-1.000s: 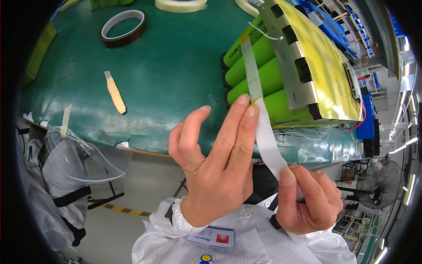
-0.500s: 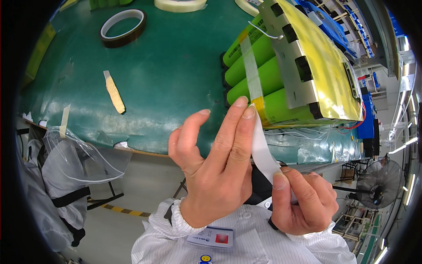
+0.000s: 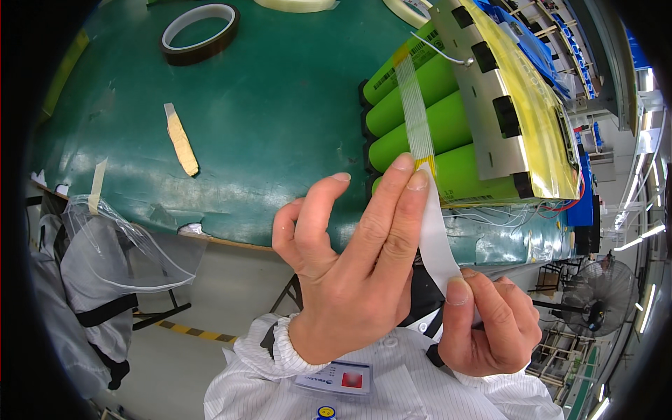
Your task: Assemble large battery packs by securing components with tape and organizing wires.
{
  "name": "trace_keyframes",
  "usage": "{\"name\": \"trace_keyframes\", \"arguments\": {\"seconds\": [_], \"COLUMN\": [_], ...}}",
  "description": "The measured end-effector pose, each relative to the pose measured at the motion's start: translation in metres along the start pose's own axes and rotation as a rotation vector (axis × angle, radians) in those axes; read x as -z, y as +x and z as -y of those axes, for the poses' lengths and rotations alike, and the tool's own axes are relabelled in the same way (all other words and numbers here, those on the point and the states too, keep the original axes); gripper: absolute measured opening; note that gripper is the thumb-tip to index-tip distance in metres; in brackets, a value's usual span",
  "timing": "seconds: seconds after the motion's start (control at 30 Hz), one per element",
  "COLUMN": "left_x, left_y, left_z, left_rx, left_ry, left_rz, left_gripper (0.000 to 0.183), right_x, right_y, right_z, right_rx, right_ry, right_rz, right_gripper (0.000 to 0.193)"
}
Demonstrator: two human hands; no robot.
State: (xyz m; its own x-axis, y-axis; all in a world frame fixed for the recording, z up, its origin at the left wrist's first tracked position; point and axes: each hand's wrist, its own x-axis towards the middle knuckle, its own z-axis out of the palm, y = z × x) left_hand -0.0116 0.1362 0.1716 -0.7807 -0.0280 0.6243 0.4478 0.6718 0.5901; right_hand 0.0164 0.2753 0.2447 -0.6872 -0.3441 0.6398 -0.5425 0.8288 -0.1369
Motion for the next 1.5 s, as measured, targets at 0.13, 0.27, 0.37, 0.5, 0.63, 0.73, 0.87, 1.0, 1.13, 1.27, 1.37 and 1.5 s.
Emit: {"name": "trace_keyframes", "arguments": {"seconds": [0.13, 0.27, 0.37, 0.5, 0.63, 0.73, 0.87, 1.0, 1.13, 1.27, 1.37, 1.5], "left_x": [0.000, 0.002, 0.003, 0.005, 0.010, 0.010, 0.007, 0.015, 0.015, 0.007, 0.000, -0.009], "left_y": [0.001, 0.001, 0.001, 0.000, 0.004, 0.005, 0.005, 0.011, 0.015, 0.015, 0.017, 0.021], "left_z": [-0.002, -0.002, -0.001, 0.002, 0.002, 0.002, 0.003, -0.003, -0.002, -0.003, -0.001, 0.007], "left_rx": [0.011, 0.008, 0.027, 0.041, 0.078, 0.078, 0.063, 0.054, -0.022, -0.067, -0.106, -0.140], "left_ry": [0.010, 0.025, 0.029, -0.001, 0.009, 0.023, 0.043, 0.024, 0.040, 0.105, 0.161, 0.230], "left_rz": [0.007, 0.031, 0.069, 0.092, 0.137, 0.137, 0.102, 0.122, 0.103, 0.020, -0.075, -0.235], "left_gripper": [0.057, 0.056, 0.055, 0.054, 0.057, 0.059, 0.063, 0.064, 0.056, 0.050, 0.045, 0.037], "right_x": [0.001, 0.004, 0.003, 0.008, 0.015, 0.019, 0.019, 0.021, 0.019, 0.015, 0.011, 0.005], "right_y": [-0.001, -0.002, -0.003, -0.002, -0.002, -0.001, 0.000, 0.001, 0.005, 0.007, 0.007, 0.010], "right_z": [0.000, 0.000, 0.000, 0.003, 0.002, 0.002, 0.002, -0.010, -0.021, -0.035, -0.041, -0.052], "right_rx": [-0.001, -0.009, -0.018, -0.031, -0.030, -0.040, -0.104, -0.091, -0.023, -0.003, 0.010, -0.006], "right_ry": [-0.007, -0.007, -0.012, -0.007, -0.033, -0.072, -0.129, -0.189, -0.197, -0.151, -0.113, -0.094], "right_rz": [0.018, 0.055, 0.035, 0.073, 0.150, 0.149, 0.162, 0.128, 0.094, 0.084, 0.045, 0.007], "right_gripper": [0.028, 0.029, 0.029, 0.015, 0.024, 0.032, 0.029, 0.023, 0.015, 0.011, 0.011, 0.012]}}
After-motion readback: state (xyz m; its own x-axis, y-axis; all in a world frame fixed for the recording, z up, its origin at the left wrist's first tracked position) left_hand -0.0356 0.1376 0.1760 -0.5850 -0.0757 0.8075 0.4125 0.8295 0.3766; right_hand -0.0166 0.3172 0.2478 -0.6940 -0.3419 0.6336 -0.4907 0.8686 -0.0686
